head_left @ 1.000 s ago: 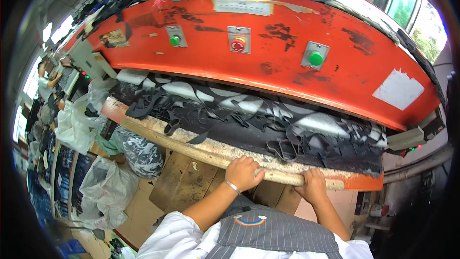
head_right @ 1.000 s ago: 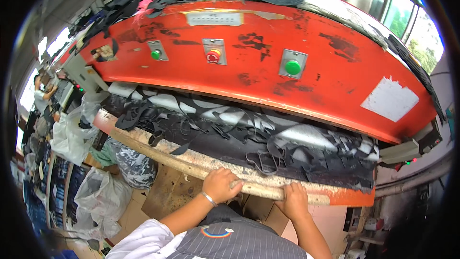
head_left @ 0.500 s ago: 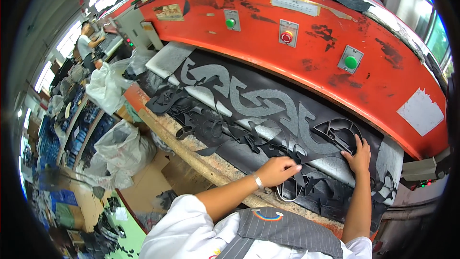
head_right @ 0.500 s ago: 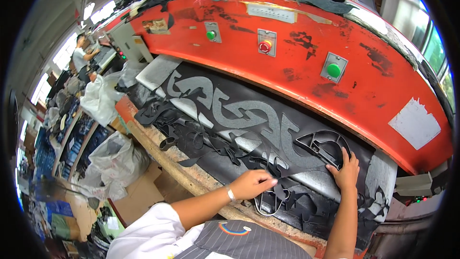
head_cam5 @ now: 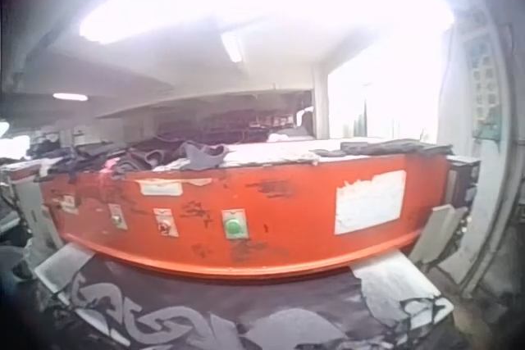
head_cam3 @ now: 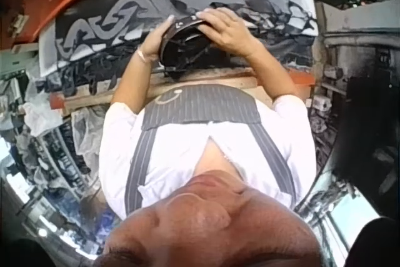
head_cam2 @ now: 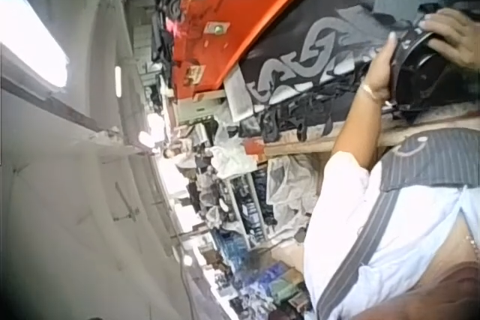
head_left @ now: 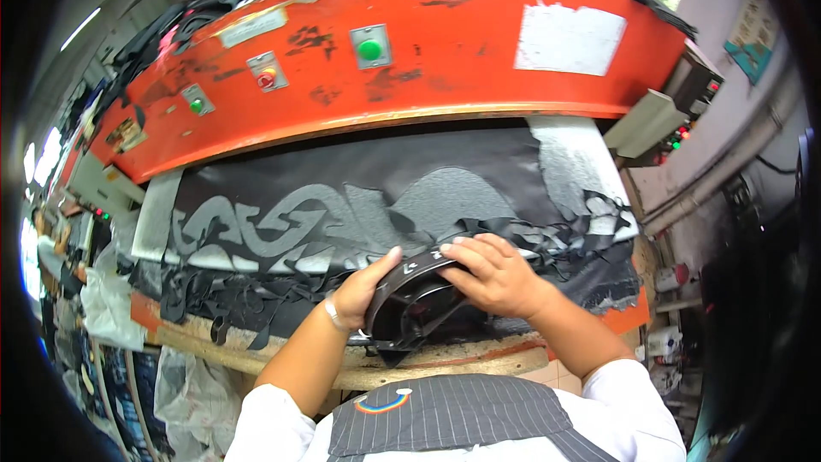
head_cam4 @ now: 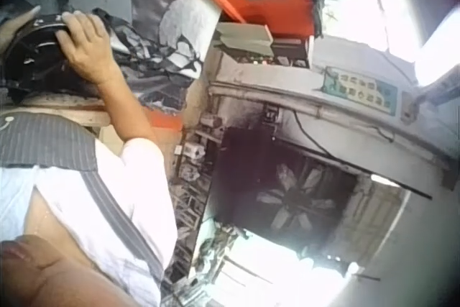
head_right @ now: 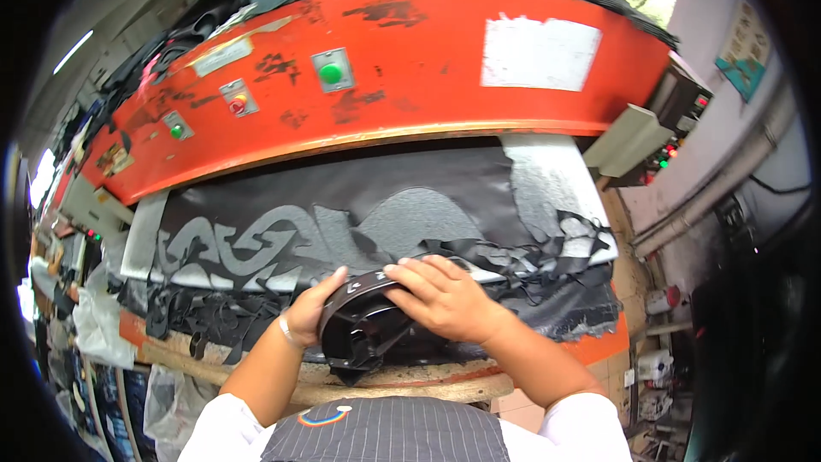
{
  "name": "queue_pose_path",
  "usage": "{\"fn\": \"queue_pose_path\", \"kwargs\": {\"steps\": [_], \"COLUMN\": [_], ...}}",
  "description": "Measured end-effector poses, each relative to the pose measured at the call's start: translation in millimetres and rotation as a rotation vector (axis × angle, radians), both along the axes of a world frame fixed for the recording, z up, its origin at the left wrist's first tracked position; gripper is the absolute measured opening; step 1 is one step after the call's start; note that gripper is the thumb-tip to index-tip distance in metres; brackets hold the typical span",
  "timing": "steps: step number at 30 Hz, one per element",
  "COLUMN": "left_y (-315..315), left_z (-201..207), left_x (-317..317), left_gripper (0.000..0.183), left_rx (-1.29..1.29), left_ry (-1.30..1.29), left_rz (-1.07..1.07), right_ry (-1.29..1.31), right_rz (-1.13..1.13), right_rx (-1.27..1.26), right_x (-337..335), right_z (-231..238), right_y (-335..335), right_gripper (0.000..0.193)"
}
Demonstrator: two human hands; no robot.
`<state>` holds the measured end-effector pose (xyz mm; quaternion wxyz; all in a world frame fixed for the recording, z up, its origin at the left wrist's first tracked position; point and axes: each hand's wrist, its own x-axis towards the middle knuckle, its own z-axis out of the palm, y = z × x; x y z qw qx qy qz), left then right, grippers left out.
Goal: Cutting shoe upper components from a sheet of synthetic material using a hydraulic press and metal dies.
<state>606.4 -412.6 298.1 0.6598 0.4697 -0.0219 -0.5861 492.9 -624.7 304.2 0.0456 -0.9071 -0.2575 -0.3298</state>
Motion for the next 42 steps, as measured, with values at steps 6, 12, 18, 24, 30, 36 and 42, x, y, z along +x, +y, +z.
{"fn": "queue_pose_path", "kwargs": {"steps": [6, 12, 18, 24, 30, 36, 42], "left_y": [33, 111, 209, 293, 343, 410, 477], "left_z": [9, -4, 6, -16, -24, -43, -26], "left_x": [-34, -49, -54, -45, -47, -26, -17], "left_gripper": [0.047, 0.04, 0.042, 0.053, 0.044, 0.035, 0.041], "left_rx": [-0.164, -0.396, -0.449, -0.188, -0.074, -0.124, 0.041], "left_ry": [0.097, -0.119, -0.15, -0.712, -0.671, -0.717, -1.016], "left_rz": [0.154, 0.175, 0.431, 0.509, 0.749, 0.76, 0.369], "right_ry": [0.13, 0.6, 0.809, 0.934, 0.886, 0.898, 1.11], "right_rz": [-0.245, 0.125, 0.168, 0.147, 0.242, 0.418, 0.347], "right_rx": [0.05, 0.565, 0.95, 1.108, 1.333, 1.504, 1.516], "right_x": [-21, -29, -7, 1, -3, -9, -29], "right_z": [4, 17, 24, 3, -18, -8, 22], "right_y": [54, 140, 264, 347, 389, 383, 397], "right_gripper": [0.037, 0.059, 0.068, 0.036, 0.027, 0.029, 0.043]}}
